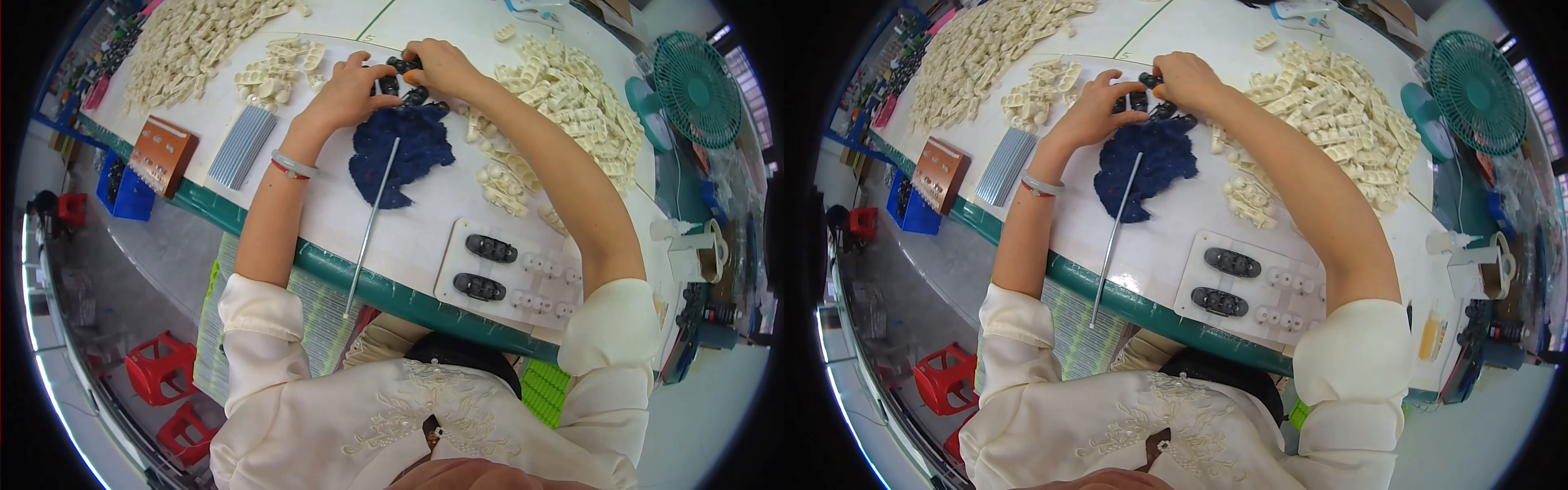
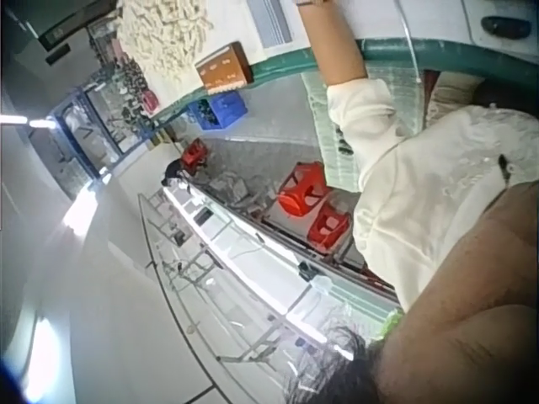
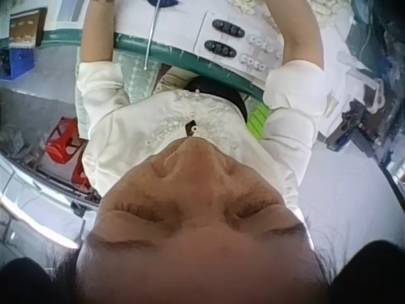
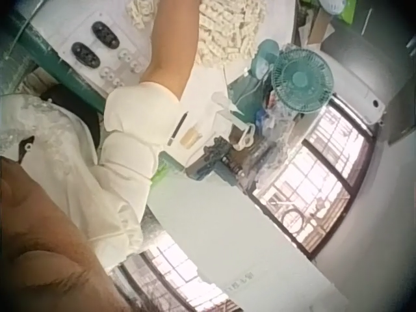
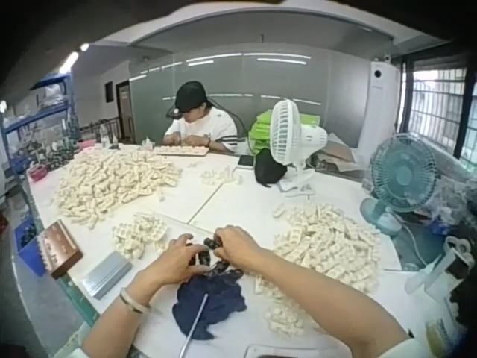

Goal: The person applies adhesive from a squeeze bottle to small black plastic components, then assembles them using an assembly jig.

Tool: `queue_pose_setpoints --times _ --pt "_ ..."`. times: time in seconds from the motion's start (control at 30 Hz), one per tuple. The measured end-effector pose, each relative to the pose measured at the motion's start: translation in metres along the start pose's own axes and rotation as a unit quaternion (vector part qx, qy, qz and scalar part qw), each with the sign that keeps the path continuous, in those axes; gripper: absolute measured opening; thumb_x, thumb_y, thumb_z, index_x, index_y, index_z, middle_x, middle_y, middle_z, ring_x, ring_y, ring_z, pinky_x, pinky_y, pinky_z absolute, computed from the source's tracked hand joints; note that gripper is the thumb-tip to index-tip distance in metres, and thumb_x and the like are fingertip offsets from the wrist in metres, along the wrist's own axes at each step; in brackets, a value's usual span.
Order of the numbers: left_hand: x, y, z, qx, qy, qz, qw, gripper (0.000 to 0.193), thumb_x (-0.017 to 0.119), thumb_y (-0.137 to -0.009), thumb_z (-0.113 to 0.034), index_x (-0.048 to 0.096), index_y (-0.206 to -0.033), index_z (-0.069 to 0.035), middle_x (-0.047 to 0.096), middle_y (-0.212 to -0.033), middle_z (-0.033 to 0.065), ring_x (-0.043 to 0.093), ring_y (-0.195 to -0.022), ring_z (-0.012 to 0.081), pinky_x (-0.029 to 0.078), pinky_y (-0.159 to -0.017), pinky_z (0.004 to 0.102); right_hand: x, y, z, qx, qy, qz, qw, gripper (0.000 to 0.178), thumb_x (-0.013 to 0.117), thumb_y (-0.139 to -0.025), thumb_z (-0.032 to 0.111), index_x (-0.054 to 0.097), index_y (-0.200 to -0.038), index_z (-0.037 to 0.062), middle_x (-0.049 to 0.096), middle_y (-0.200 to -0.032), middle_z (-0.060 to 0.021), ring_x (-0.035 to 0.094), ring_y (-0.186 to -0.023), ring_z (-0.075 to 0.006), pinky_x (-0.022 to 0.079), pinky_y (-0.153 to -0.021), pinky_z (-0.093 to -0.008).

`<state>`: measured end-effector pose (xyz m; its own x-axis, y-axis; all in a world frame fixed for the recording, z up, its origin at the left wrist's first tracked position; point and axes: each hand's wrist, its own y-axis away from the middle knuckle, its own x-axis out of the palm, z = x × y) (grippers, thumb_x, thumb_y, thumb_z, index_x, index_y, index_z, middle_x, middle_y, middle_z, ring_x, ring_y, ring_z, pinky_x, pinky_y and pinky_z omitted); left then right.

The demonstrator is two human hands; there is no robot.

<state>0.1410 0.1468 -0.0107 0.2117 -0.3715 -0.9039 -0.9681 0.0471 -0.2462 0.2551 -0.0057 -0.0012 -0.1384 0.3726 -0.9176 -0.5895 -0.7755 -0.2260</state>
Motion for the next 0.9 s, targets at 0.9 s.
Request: queue_pose_setpoints --times 0.9 --pt "-0.018 -0.011 -0.005 -0.104 -0.054 -0.011 0.993 0.033 0.063 -0.067 -0.033 0.069 -0.081 -0.003 0.065 -0.071 0.0168 0.063 -0.069 0.0298 0.049 -0.064 0.0361 -0.143 0.107 0.018 -0.041 -0.09 -0.04 0.994 0.027 0.072 -0.068 0.019 0.064 -0.083 -0.0023 0.063 -0.083 -0.0193 0.062 -0.076 -0.0286 0.048 -0.067 -0.0338"
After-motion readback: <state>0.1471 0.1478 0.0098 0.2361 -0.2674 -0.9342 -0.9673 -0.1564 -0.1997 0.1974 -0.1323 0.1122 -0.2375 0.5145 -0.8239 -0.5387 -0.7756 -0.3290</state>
